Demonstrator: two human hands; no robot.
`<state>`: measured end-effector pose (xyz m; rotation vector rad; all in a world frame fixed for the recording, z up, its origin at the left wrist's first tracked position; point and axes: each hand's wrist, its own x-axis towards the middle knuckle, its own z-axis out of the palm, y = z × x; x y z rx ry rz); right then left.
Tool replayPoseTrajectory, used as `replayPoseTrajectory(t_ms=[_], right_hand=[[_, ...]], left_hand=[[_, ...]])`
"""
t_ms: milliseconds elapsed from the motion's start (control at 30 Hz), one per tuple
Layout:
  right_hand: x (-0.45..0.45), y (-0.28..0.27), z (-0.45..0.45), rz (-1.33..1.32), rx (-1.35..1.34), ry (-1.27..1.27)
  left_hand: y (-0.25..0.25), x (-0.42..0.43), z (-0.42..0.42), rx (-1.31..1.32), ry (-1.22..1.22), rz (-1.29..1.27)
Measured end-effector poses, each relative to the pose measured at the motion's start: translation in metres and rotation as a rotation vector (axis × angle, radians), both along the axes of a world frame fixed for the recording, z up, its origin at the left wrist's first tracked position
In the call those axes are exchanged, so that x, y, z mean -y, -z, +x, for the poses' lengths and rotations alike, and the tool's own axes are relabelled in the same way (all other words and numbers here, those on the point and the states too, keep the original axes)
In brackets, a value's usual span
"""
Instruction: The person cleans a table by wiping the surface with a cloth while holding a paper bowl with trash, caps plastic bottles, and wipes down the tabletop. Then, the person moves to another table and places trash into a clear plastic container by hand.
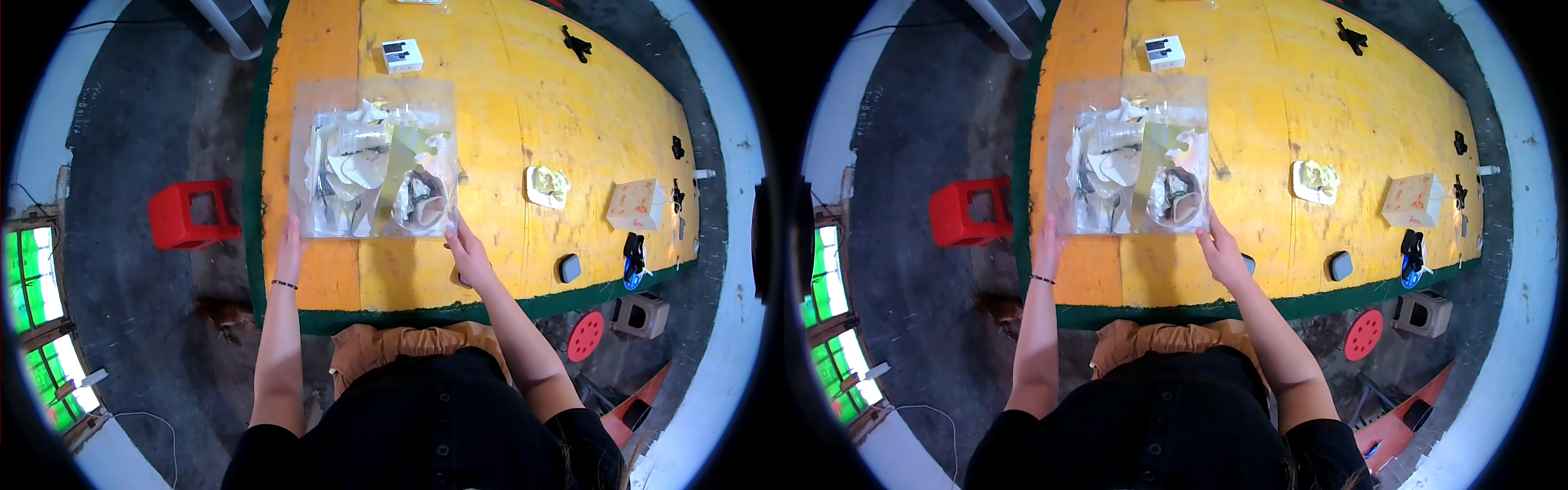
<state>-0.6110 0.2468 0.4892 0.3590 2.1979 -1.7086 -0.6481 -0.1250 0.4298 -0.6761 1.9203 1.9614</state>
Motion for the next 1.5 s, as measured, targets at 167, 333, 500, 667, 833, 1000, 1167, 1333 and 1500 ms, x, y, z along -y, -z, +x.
replayPoseTrajectory(t_ms=[167, 333, 500, 667, 833, 1000, 1167, 1333, 1500], right_hand=[[-0.005, 0.001, 0.019, -0.024, 0.024, 0.06], [-0.012, 0.009, 0.037, -0.12, 0.028, 0.133], [-0.009, -0.009, 0.038, -0.217, 0.24, 0.296], [-0.011, 0.033, 0.058, -0.472, 0.435, 0.435], [0.012, 0.014, 0.098, -0.586, 0.586, 0.231], [0.149, -0.047, 0.1, -0.745, 0.594, -0.519], [0.181, -0.08, 0.098, -0.718, 0.532, -0.744], [0.186, -0.072, 0.12, -1.009, 0.743, -0.369], [0.175, -0.074, 0.115, -0.693, 0.54, -0.584]], left_hand=[[0.01, -0.008, 0.036, -0.004, -0.032, 0.028], [-0.014, -0.027, 0.065, 0.002, -0.086, 0.099], [-0.016, -0.032, 0.077, -0.043, -0.422, 0.46], [0.009, -0.033, 0.107, 0.233, -0.615, 0.544], [-0.134, -0.089, 0.124, -0.303, -0.082, 0.715], [-0.299, -0.162, 0.091, -0.989, 0.265, 0.926], [-0.368, -0.177, 0.09, -1.307, 0.256, 0.999], [-0.363, -0.165, 0.097, -1.378, 0.208, 0.931], [-0.364, -0.157, 0.097, -1.466, 0.136, 0.851]])
